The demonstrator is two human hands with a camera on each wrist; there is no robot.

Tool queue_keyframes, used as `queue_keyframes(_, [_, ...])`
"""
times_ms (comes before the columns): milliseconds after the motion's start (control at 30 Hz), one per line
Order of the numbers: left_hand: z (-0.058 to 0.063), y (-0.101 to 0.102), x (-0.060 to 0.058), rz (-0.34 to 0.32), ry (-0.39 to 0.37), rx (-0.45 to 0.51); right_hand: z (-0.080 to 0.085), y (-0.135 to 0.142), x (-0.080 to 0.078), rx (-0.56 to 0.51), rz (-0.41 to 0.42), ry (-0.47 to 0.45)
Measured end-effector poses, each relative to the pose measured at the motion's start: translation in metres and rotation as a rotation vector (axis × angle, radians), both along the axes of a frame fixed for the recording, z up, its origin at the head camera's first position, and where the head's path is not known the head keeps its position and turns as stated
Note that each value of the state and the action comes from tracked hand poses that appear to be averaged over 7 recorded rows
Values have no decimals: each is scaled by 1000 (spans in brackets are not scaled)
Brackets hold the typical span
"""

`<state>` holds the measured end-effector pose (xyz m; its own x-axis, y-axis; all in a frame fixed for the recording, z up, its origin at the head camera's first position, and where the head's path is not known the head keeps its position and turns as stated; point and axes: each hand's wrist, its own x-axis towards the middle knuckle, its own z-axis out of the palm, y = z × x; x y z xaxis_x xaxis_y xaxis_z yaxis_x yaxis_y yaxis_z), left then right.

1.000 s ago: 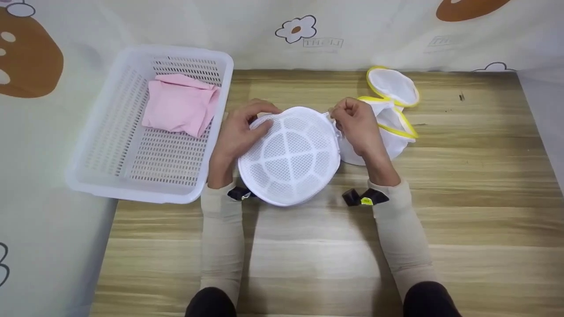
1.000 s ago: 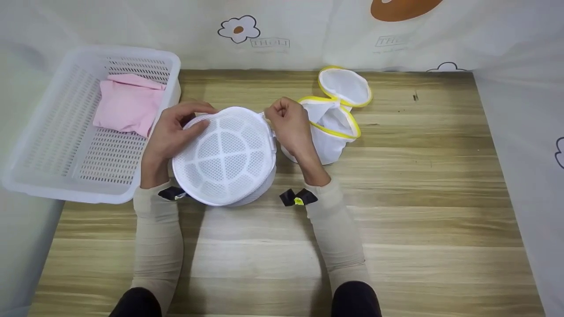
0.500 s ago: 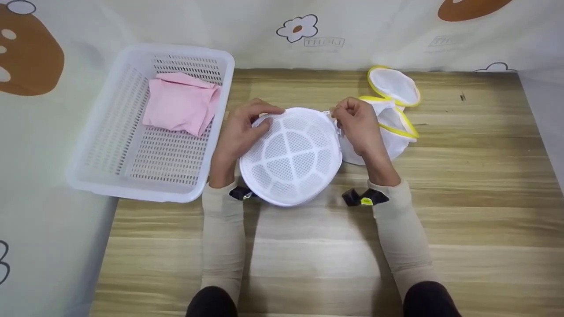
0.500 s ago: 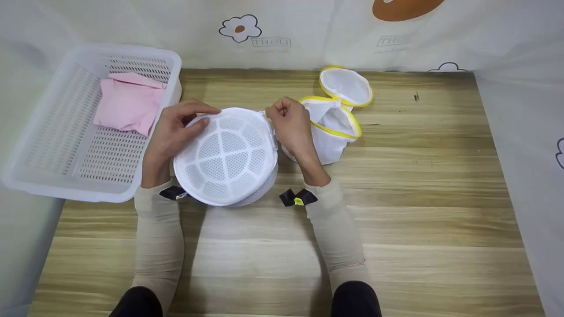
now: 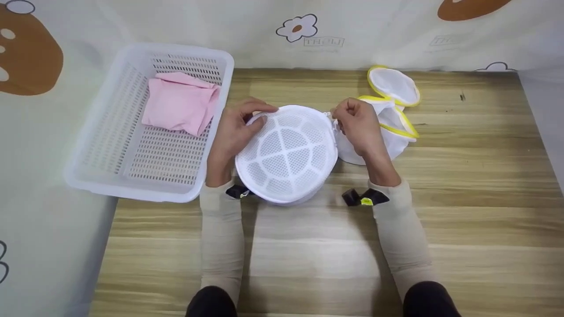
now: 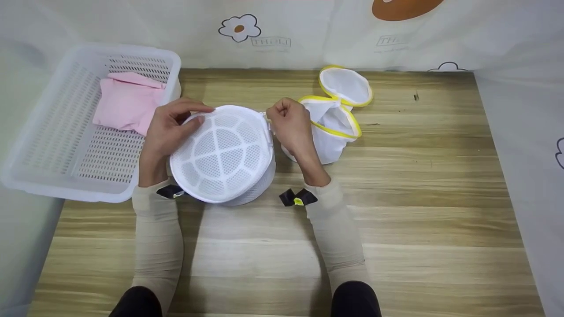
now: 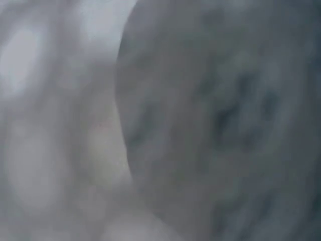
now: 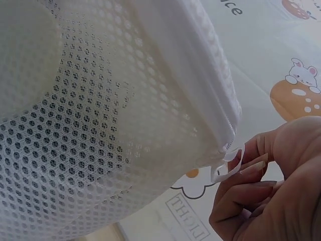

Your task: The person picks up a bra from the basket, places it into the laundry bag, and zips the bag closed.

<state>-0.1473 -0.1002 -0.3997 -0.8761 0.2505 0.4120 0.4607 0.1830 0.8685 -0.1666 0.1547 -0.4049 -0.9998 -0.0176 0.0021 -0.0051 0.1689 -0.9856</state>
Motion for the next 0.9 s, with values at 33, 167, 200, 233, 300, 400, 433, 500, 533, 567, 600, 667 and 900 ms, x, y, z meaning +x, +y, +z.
queue_keyframes(33, [0,0,0,-15,4,-23,0,0,0,-3,-1,0])
queue_keyframes(167, [2,0,1,-69,20,-94,-2,1,0,-18,-13,2])
queue_keyframes(200, [2,1,1,-72,17,-99,-2,1,0,-17,-18,2])
queue_keyframes(233, [1,1,1,-74,12,-93,-2,1,0,-15,-21,3])
queue_keyframes(300, [-5,2,-3,-69,3,-77,-2,1,0,-7,-23,6])
queue_keyframes(400, [-16,4,-9,-46,-38,-56,-2,2,-1,3,-9,5])
queue_keyframes(433, [-19,4,-11,-29,-56,-56,-2,2,-1,1,-1,3])
queue_keyframes(500, [-25,5,-14,-5,-91,-52,-2,2,-1,2,14,4])
queue_keyframes(533, [-26,6,-15,8,-101,-54,-2,3,-1,2,19,6])
queue_keyframes(567, [-27,7,-16,24,-105,-57,-3,3,-1,2,23,12])
queue_keyframes(600, [-27,7,-16,37,-108,-56,-3,3,-1,4,27,20])
queue_keyframes(667, [-28,7,-17,46,-93,-39,-3,4,-1,18,25,33])
queue_keyframes(900, [-29,1,-17,149,-65,-7,-1,3,0,17,0,20])
